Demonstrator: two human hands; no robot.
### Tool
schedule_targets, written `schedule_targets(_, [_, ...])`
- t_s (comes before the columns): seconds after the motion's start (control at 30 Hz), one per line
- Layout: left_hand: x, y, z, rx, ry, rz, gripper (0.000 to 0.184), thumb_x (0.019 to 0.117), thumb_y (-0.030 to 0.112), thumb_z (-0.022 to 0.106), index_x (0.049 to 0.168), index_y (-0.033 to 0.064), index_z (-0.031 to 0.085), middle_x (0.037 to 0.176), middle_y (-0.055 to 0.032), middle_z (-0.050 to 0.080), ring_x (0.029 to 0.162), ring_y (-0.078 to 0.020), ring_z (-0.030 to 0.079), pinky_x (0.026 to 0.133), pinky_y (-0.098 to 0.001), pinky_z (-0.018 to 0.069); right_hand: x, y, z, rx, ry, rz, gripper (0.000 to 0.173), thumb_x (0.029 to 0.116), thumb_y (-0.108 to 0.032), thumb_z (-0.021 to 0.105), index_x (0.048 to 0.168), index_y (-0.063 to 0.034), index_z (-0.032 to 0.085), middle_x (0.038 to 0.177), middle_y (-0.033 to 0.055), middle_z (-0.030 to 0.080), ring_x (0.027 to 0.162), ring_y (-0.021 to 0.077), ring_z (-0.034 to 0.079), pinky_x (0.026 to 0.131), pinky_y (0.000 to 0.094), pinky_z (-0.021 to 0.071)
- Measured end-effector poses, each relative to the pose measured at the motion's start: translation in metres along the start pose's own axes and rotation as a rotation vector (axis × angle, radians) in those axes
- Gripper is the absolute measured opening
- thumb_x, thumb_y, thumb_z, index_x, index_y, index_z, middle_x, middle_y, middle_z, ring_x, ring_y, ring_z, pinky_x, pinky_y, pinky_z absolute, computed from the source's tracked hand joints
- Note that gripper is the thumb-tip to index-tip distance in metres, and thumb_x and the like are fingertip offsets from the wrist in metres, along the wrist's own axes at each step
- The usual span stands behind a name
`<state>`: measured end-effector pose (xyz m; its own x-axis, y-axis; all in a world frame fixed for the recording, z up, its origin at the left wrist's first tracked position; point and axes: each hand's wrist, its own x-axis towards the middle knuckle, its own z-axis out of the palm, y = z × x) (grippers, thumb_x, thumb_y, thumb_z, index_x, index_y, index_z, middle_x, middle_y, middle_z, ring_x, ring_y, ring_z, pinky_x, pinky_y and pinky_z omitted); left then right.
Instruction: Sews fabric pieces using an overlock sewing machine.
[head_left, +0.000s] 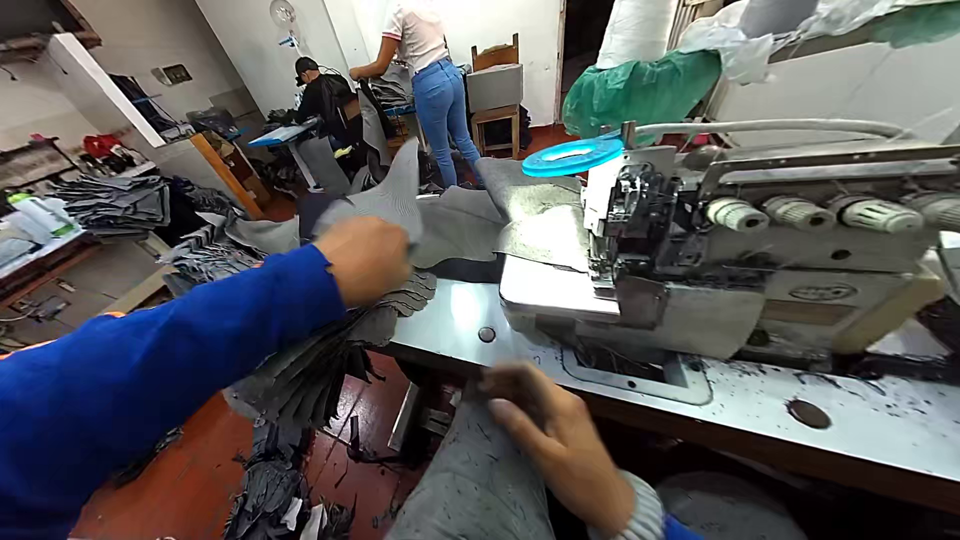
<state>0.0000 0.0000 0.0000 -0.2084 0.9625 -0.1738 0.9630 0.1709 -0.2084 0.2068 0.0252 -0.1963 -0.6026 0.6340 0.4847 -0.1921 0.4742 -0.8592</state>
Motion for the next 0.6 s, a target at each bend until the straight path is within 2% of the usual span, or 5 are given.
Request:
schedule_targets(0.07, [0.013,0.05,0.004,-0.214,-0.052,0.17,0.026,0.1041,0.017,0.053,0.09,-0.0018,0.064,0.077,-0.0151,0.06,0.074,-0.0304,0.062,0.067,-0.0511,0.0498,0.016,-0.012,0.016,0.23,-0.045,0.225,0.07,0.093,-0.039,0.064,0.139,0.0106,0.048,0.123,0.0169,0.066,0.104,0.0174,0.068,0.087,0.0326,0.0575])
schedule_targets(0.13, [0.036,0.09,0.012,-0.449,-0.029,0.25,0.026,0.1059,0.015,0.048,0.094,-0.0029,0.064,0.083,-0.0152,0.061,0.079,-0.0274,0.061,0.072,-0.048,0.0493,0.031,-0.013,0.025,0.506,0.122,0.447,0.048,0.0987,-0.019,0.059,0.137,0.0072,0.049,0.123,0.0169,0.064,0.106,0.021,0.068,0.087,0.0365,0.0589])
schedule_targets(0.27, [0.125,0.094,0.098,-0.621,0.555,0.662,0.026,0.1016,0.018,0.049,0.087,0.0121,0.07,0.077,-0.0014,0.067,0.069,-0.0111,0.064,0.06,-0.0357,0.0522,0.055,-0.002,0.018,0.679,0.523,0.711,0.036,0.1115,-0.025,0.041,0.13,0.0036,0.053,0.11,0.0197,0.066,0.085,0.0275,0.071,0.071,0.0414,0.0614])
schedule_targets(0.47, [0.072,0.07,0.043,-0.042,0.029,0.522,0.044,0.0986,0.005,0.059,0.14,0.0181,0.062,0.126,-0.0145,0.067,0.118,-0.0396,0.061,0.095,-0.0636,0.0454,0.04,0.01,-0.011,0.708,0.486,0.689,0.039,0.1122,-0.018,0.028,0.116,0.0079,0.057,0.095,0.0183,0.072,0.084,0.0274,0.075,0.072,0.0419,0.0627])
schedule_targets(0.6, [0.085,-0.008,0.058,-0.009,0.242,0.509,0.031,0.0864,0.033,0.082,0.104,0.0077,0.077,0.108,-0.0207,0.069,0.113,-0.0476,0.06,0.103,-0.0757,0.0322,0.047,0.002,-0.018,0.653,0.556,0.666,0.035,0.1116,-0.011,0.031,0.105,0.0081,0.059,0.087,0.0172,0.073,0.076,0.0257,0.075,0.067,0.0373,0.0642])
